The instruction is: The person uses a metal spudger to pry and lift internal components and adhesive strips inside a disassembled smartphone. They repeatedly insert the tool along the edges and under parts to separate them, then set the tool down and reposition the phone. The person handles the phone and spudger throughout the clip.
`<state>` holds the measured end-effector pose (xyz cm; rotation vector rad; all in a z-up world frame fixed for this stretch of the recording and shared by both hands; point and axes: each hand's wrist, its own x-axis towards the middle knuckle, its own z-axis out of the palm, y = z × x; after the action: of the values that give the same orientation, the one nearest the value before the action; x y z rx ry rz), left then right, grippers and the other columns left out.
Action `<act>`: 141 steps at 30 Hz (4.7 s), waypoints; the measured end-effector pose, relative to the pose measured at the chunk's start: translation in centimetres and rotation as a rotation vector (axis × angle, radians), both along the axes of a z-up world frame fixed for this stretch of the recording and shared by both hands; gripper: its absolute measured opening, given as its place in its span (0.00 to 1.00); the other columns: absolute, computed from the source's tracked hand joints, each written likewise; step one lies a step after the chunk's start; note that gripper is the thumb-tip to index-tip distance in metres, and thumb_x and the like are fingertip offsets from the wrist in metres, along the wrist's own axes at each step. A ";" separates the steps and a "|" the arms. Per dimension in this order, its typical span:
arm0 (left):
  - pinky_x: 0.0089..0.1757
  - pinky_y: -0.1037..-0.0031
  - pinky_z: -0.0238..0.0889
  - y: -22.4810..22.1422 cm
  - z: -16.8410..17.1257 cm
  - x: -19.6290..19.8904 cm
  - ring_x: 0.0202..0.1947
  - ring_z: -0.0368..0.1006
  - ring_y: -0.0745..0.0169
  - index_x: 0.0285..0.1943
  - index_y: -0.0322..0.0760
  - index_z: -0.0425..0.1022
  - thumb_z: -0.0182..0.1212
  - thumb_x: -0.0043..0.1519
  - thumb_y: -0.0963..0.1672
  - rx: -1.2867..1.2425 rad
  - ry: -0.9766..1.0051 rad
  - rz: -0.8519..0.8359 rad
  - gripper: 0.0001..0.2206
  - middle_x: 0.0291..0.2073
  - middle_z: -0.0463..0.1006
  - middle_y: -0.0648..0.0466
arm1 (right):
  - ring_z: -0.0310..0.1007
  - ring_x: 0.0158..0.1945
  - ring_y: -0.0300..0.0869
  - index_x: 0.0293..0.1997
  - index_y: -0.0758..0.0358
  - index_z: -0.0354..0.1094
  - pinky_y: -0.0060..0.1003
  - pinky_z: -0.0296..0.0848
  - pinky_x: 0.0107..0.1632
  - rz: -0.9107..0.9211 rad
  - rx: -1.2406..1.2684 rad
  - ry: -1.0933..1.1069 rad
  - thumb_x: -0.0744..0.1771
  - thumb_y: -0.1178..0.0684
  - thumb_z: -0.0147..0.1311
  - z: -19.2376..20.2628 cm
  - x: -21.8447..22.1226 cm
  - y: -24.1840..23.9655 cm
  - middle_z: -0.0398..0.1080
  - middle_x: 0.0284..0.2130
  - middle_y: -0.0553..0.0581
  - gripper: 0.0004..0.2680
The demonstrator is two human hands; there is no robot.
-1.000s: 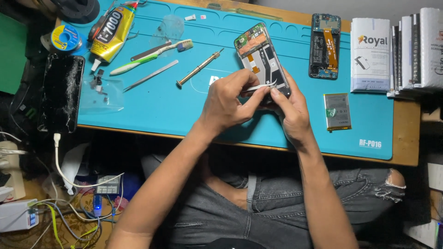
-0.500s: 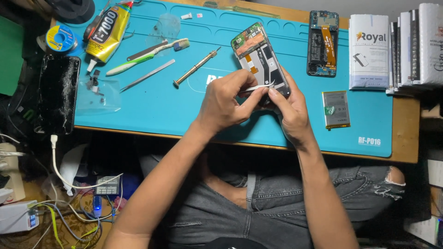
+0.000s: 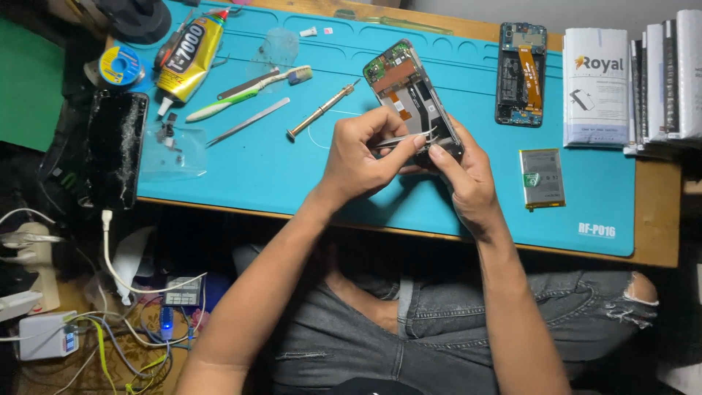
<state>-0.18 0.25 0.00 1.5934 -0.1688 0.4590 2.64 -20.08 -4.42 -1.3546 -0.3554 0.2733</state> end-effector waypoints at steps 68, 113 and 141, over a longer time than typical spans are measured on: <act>0.45 0.60 0.63 -4.3 2.5 1.9 0.49 0.67 0.38 0.48 0.28 0.69 0.45 0.72 0.41 1.025 -0.504 -0.164 0.09 0.39 0.66 0.45 | 0.60 0.69 0.44 0.86 0.63 0.34 0.49 0.62 0.78 0.098 0.217 0.021 0.75 0.44 0.28 5.2 0.3 0.6 0.59 0.72 0.65 0.26; 0.43 0.62 0.67 -3.5 0.0 -0.4 0.42 0.72 0.46 0.56 0.35 0.74 0.61 0.70 0.40 0.464 -0.483 0.060 0.08 0.40 0.70 0.53 | 0.68 0.41 0.40 0.64 0.67 0.62 0.30 0.68 0.42 -0.107 -0.044 0.011 0.76 0.45 0.34 -0.2 1.2 -2.4 0.69 0.42 0.60 0.16; 0.44 0.57 0.69 -2.7 2.4 1.3 0.45 0.73 0.46 0.50 0.38 0.74 0.65 0.67 0.39 0.508 -0.368 -0.245 0.06 0.41 0.71 0.53 | 0.70 0.55 0.39 0.80 0.68 0.51 0.35 0.71 0.63 -0.012 0.098 0.143 0.75 0.43 0.29 4.2 -0.1 0.3 0.70 0.58 0.59 0.24</act>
<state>1.07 -2.42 2.43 1.9353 -0.8046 0.5410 2.55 -19.80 -0.25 -1.2329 -0.2380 0.3366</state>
